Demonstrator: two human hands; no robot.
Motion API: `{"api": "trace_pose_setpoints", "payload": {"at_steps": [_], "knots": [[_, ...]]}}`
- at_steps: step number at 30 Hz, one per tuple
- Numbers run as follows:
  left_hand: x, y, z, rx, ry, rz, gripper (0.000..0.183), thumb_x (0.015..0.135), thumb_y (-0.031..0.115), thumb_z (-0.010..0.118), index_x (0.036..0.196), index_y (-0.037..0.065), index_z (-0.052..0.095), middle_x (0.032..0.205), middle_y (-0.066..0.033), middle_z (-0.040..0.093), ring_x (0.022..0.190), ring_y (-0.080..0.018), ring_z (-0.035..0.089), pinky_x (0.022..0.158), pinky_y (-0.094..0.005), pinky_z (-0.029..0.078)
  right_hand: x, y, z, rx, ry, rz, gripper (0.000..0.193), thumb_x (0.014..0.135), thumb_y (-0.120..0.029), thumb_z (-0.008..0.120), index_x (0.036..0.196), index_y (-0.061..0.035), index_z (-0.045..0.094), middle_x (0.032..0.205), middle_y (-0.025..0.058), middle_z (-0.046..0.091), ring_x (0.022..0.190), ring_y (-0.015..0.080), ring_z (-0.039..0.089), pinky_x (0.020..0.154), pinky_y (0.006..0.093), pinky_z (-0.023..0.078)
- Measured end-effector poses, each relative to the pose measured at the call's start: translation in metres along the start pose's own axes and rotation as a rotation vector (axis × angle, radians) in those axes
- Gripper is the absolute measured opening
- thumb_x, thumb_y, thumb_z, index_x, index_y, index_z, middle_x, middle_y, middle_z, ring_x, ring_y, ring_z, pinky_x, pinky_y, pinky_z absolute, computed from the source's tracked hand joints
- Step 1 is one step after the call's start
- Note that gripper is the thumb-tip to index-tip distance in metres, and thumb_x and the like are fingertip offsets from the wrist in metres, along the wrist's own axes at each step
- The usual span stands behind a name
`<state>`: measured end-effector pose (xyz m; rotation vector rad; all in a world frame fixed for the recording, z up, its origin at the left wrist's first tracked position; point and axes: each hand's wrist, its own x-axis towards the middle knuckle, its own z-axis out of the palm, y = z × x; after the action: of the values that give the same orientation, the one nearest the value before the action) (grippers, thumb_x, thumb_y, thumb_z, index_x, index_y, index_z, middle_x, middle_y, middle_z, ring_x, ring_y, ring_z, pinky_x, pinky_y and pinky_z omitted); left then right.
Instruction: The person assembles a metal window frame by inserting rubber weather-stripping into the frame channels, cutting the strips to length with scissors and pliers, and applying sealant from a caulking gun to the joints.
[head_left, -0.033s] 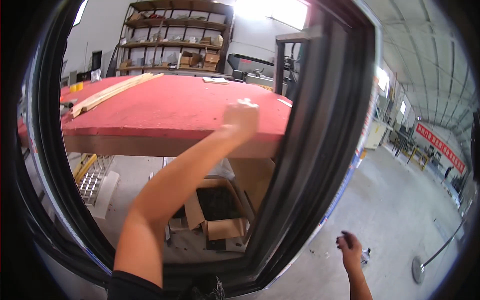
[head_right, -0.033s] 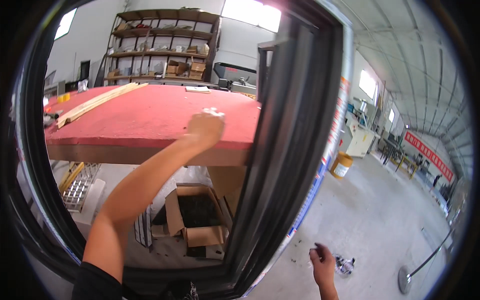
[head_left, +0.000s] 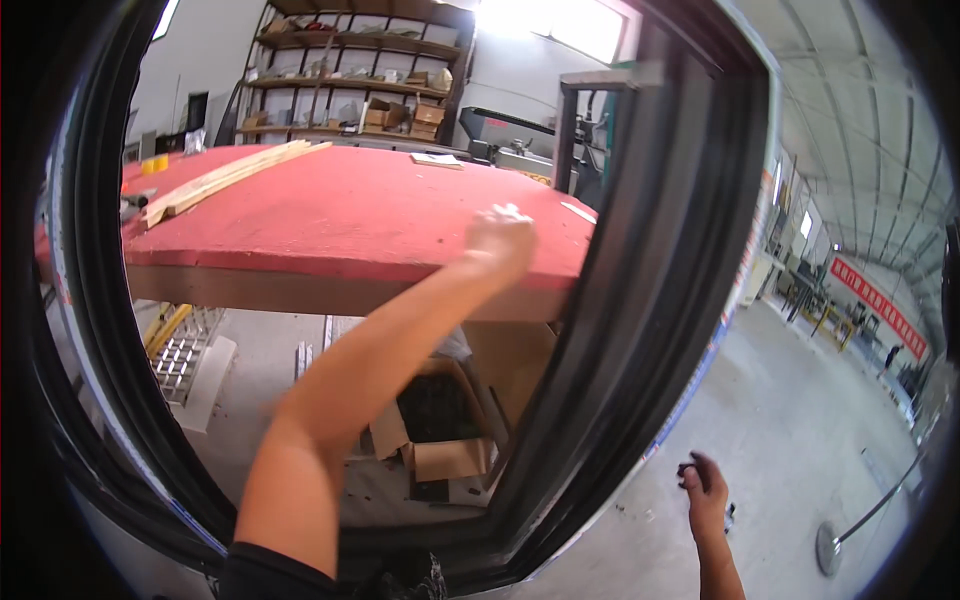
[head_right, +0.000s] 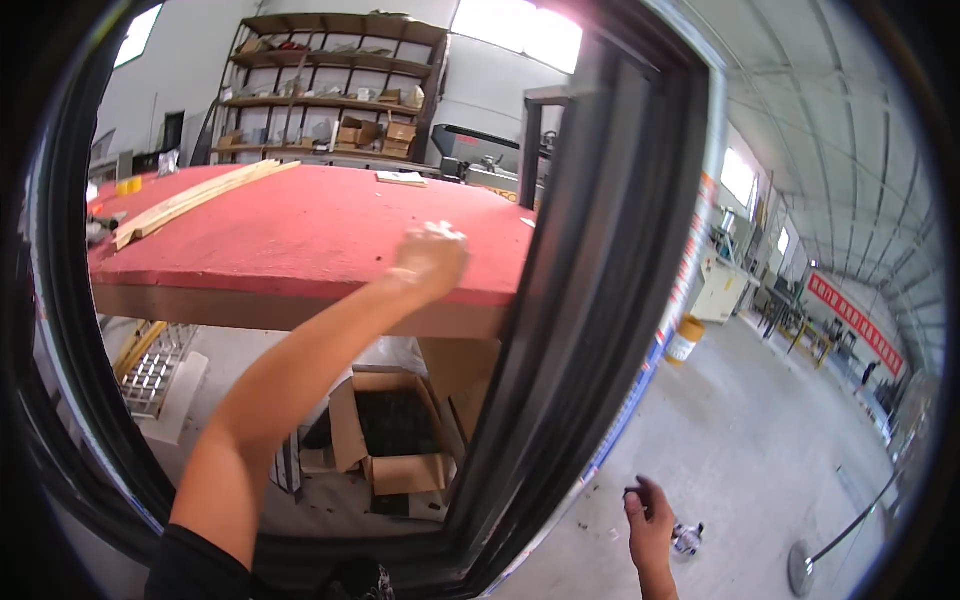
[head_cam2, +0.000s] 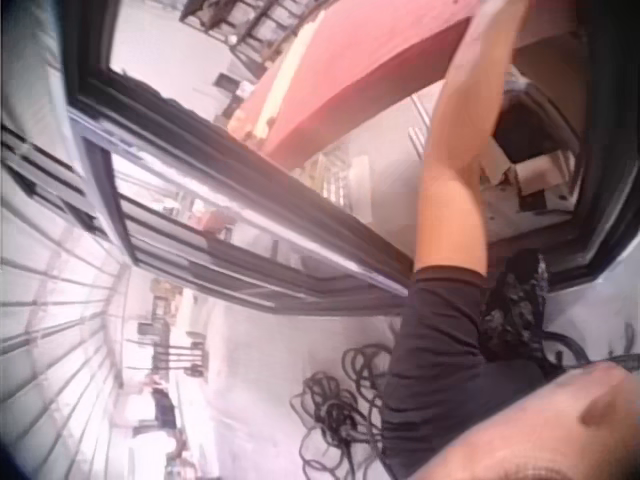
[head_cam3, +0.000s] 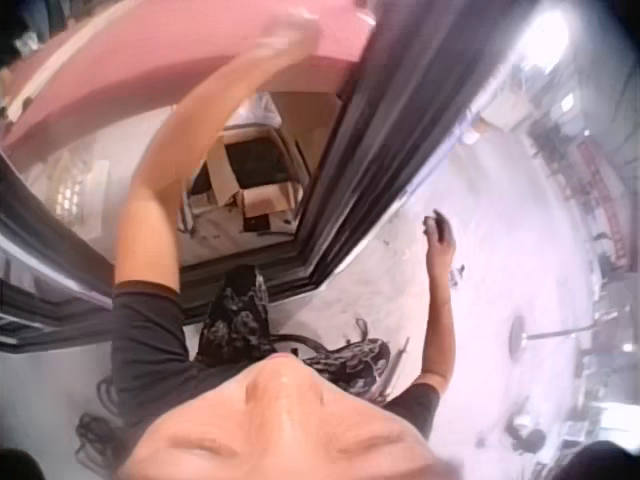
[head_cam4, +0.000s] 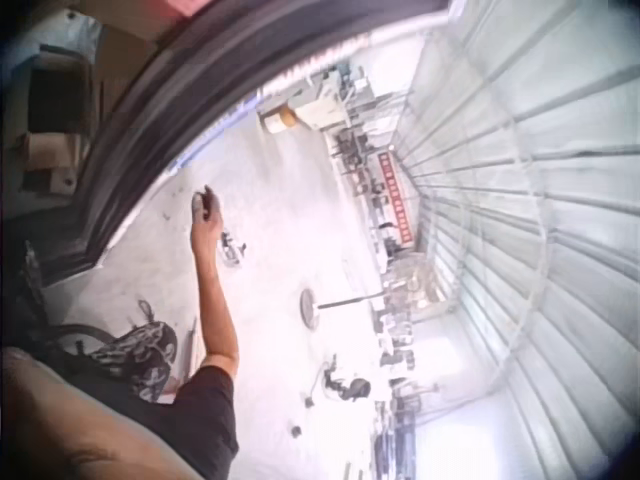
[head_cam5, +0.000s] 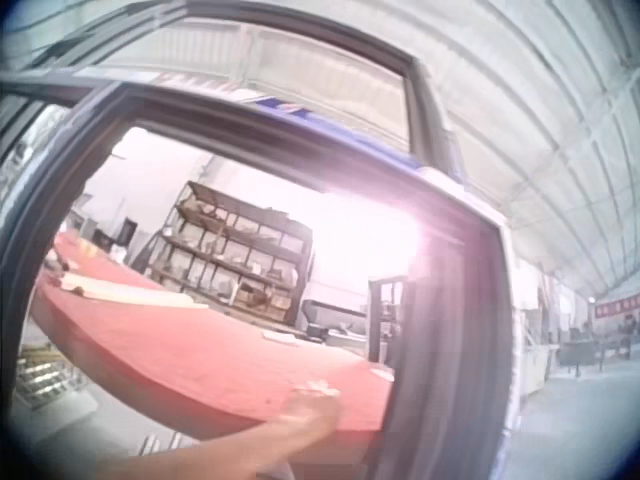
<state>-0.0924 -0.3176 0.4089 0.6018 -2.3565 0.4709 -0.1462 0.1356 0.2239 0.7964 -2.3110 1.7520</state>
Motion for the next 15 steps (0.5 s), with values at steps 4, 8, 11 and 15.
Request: {"api": "trace_pose_setpoints", "payload": {"at_steps": [4,8,11,15], "knots": [[-0.002,0.011,0.008,-0.405,-0.259,0.013,0.064,0.098,0.053,0.041,0.126,-0.001,0.060,0.137,-0.0189,0.054,0.129,-0.0323,0.050,0.107,-0.0470,0.039,0.047,-0.065,0.050,0.145,0.008,-0.343,0.066,0.101,-0.029,0.056,0.149,0.0053,0.028,0.131,0.0149,0.053,0.121,0.0227,0.052,0.103,0.0360,0.041],[-0.003,0.003,-0.013,-0.523,-0.422,0.080,0.073,0.099,0.058,0.034,0.136,-0.002,0.052,0.146,-0.0204,0.046,0.138,-0.0343,0.041,0.115,-0.0467,0.029,0.065,-0.094,0.114,-0.012,0.350,-0.314,0.054,0.097,-0.029,0.064,0.134,0.0041,0.044,0.120,0.0122,0.057,0.110,0.0200,0.052,0.100,0.0330,0.039],[0.002,0.010,-0.004,-0.433,-0.429,0.085,0.074,0.100,0.055,0.030,0.145,-0.003,0.041,0.153,-0.0224,0.035,0.145,-0.0363,0.029,0.118,-0.0479,0.021,0.069,-0.088,0.122,-0.086,0.486,-0.295,0.061,0.093,-0.027,0.070,0.135,0.0058,0.040,0.124,0.0153,0.054,0.110,0.0224,0.052,0.100,0.0326,0.040],[0.011,0.016,0.005,-0.374,-0.432,0.100,0.072,0.101,0.052,0.029,0.146,-0.003,0.039,0.154,-0.0231,0.034,0.145,-0.0375,0.029,0.118,-0.0492,0.021,0.066,-0.090,0.126,-0.090,0.471,-0.311,0.055,0.094,-0.029,0.069,0.130,0.0048,0.044,0.115,0.0131,0.056,0.105,0.0213,0.051,0.097,0.0324,0.041]]}}
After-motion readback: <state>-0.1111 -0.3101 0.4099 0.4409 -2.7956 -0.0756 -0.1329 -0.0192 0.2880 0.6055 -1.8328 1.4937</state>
